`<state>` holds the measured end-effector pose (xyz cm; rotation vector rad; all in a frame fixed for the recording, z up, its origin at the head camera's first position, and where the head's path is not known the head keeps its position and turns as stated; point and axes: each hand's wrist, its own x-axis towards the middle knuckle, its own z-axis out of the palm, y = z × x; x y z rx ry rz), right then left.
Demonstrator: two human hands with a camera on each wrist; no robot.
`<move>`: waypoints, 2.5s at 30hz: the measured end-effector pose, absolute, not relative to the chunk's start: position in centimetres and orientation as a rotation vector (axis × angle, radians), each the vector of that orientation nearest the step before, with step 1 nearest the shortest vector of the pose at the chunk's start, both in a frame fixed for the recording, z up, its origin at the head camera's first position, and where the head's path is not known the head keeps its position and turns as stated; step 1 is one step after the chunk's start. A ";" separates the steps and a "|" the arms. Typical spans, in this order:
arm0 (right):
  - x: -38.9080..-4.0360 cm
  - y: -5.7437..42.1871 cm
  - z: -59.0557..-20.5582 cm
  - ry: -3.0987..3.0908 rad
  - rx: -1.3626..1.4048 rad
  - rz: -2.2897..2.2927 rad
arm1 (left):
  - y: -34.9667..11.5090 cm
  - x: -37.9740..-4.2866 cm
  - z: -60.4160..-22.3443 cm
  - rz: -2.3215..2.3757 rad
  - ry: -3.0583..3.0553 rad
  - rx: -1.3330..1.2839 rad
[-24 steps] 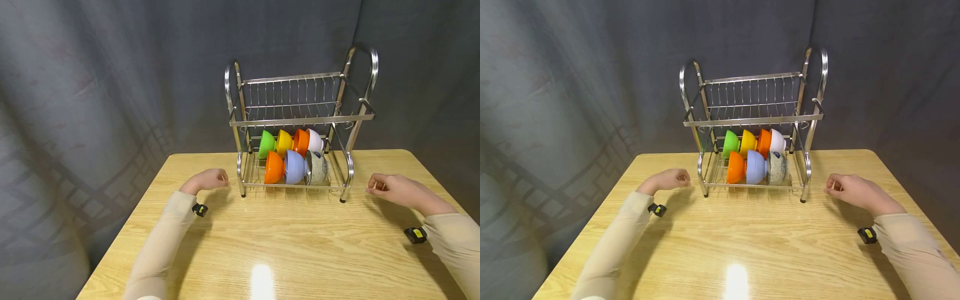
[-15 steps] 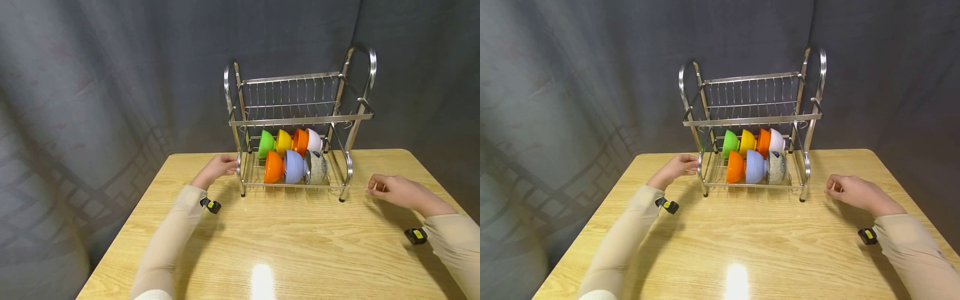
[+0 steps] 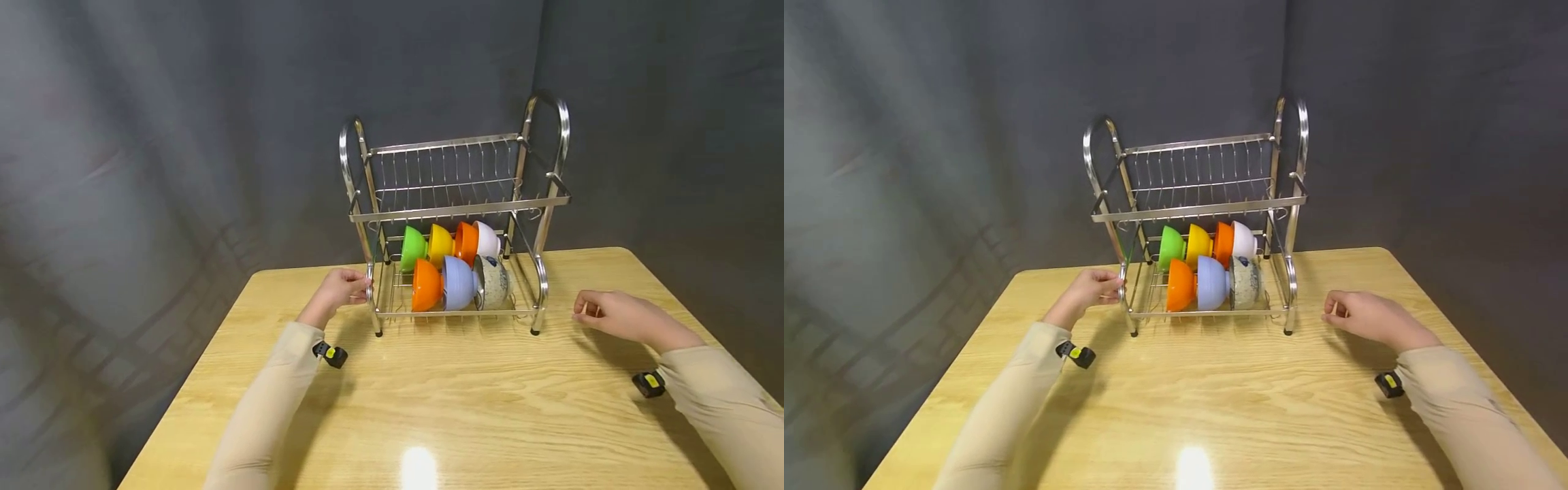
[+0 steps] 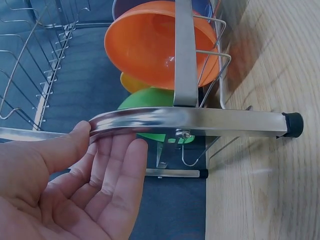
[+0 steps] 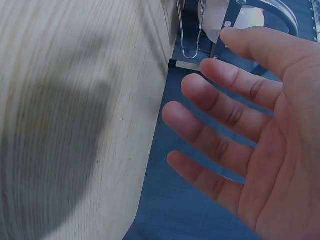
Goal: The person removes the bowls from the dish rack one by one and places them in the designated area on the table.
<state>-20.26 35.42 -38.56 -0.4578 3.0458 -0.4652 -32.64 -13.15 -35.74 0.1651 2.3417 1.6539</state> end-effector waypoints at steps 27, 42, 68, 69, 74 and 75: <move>-21.6 23.7 -31.2 3.065 -0.287 -0.970 | -14.6 -32.4 -35.4 1.669 2.315 0.196; -26.3 21.6 -34.3 2.931 -0.024 -0.644 | -13.3 -32.9 -35.6 1.624 2.317 0.168; -24.5 19.8 -33.6 3.476 -0.131 -0.378 | -13.5 -33.4 -35.5 1.632 2.285 0.165; -24.2 19.8 -33.2 3.490 -0.139 -0.375 | -13.6 -33.4 -35.5 1.632 2.285 0.170; -22.5 20.1 -31.0 3.381 -0.085 -0.600 | -13.5 -33.3 -35.5 1.634 2.290 0.174; -22.2 20.3 -30.7 3.333 -0.079 -0.685 | -13.5 -33.3 -35.5 1.636 2.287 0.174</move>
